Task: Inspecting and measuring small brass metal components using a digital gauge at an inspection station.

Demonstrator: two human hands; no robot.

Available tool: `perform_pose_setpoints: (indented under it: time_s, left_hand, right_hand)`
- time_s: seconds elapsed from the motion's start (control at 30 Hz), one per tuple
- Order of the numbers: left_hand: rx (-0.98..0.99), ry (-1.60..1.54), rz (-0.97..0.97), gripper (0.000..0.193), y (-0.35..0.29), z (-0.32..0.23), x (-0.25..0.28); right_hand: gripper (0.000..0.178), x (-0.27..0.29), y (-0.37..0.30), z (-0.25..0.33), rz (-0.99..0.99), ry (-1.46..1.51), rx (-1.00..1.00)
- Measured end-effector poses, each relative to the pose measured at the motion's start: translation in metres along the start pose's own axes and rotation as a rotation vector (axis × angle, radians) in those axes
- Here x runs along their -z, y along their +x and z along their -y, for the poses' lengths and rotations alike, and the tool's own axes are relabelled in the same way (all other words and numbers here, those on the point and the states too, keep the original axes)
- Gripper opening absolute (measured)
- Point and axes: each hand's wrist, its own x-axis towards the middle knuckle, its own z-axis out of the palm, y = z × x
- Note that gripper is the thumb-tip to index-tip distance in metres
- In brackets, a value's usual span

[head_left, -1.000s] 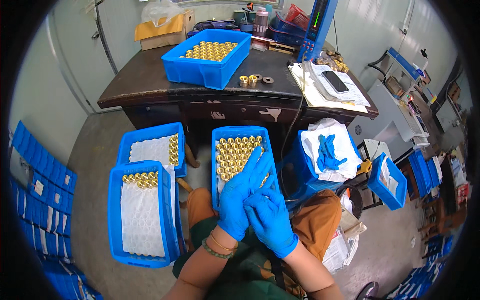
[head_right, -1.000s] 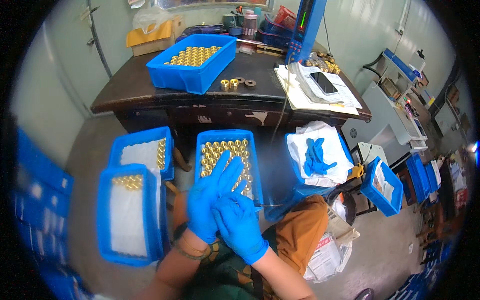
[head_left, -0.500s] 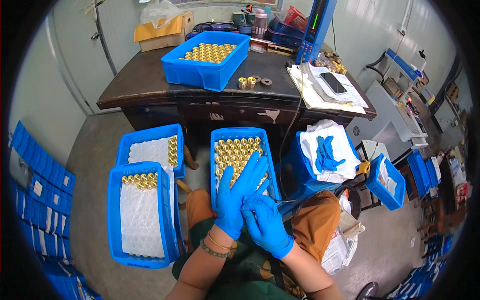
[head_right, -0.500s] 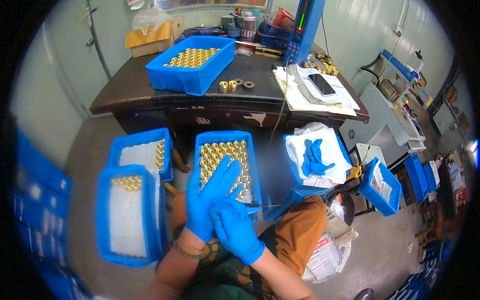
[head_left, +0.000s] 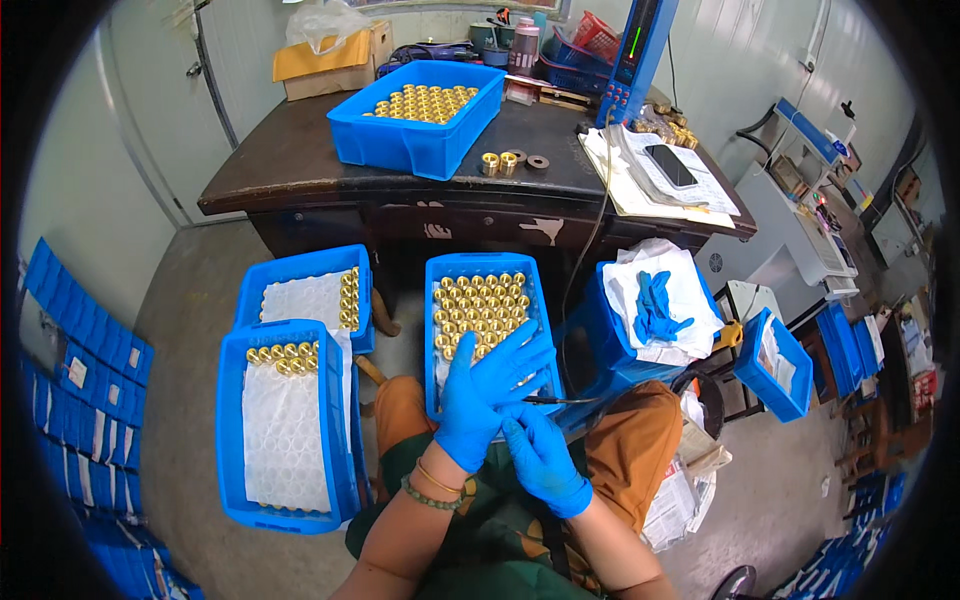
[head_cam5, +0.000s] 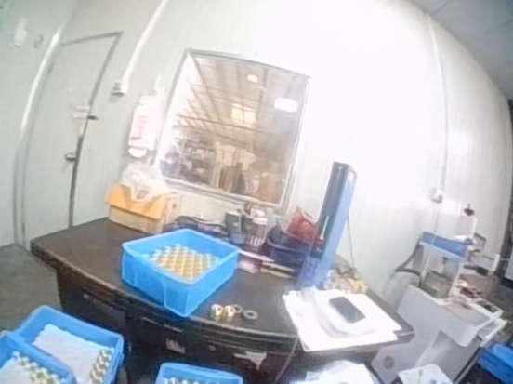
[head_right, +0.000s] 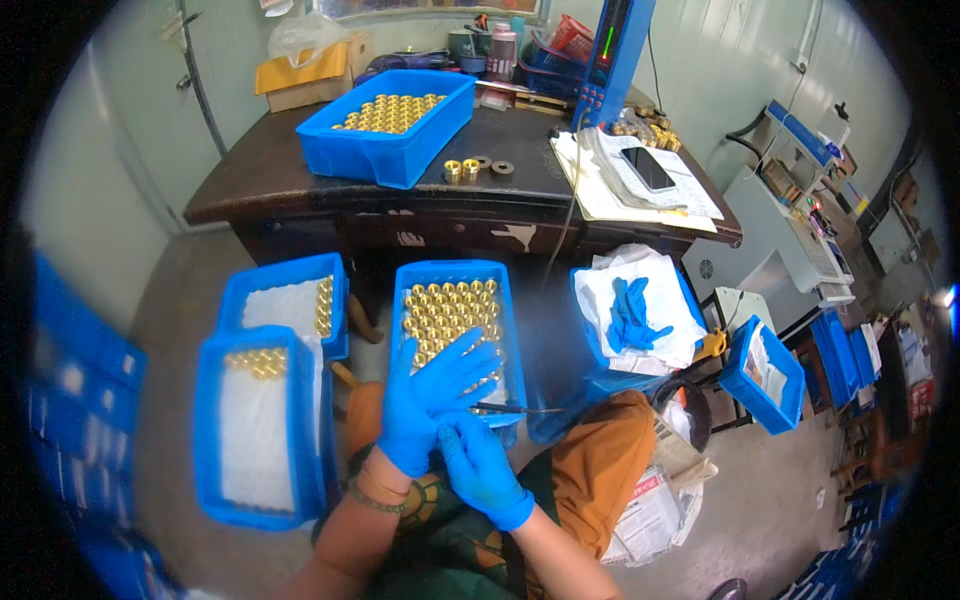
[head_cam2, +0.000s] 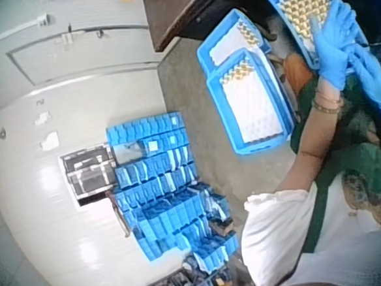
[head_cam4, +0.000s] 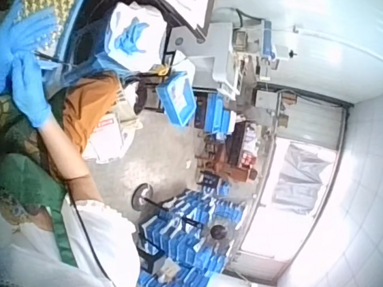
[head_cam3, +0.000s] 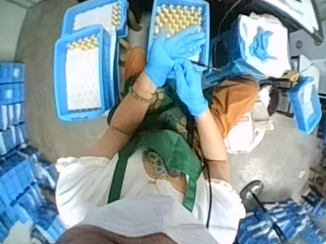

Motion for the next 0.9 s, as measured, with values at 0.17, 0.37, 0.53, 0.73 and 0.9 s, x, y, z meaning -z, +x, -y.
perform_pose_setpoints:
  time_s: [0.17,0.37,0.53,0.73,0.9]
  left_hand:
    - [-0.066,0.231,-0.049,0.070,-0.002,0.009,0.000]
    - [-0.108,0.462,-0.249,0.044,-0.015,0.014,-0.013]
    - [-0.669,1.522,-0.304,0.035,-0.018,0.011,-0.027]
    - [-0.784,1.783,-0.214,0.032,-0.021,0.014,-0.031]
    - [-0.797,1.798,-0.223,0.029,-0.026,0.012,-0.029]
  right_hand:
    - [0.010,0.005,-0.002,-0.001,0.227,0.054,-0.006]
    - [0.010,0.013,-0.014,0.022,0.273,-0.150,0.000]
    - [0.013,0.022,-0.005,0.037,-0.084,-0.133,-0.005]
    - [0.011,0.027,-0.004,0.005,-0.041,-0.029,-0.197]
    - [0.012,0.028,-0.004,0.018,0.000,0.001,-0.086]
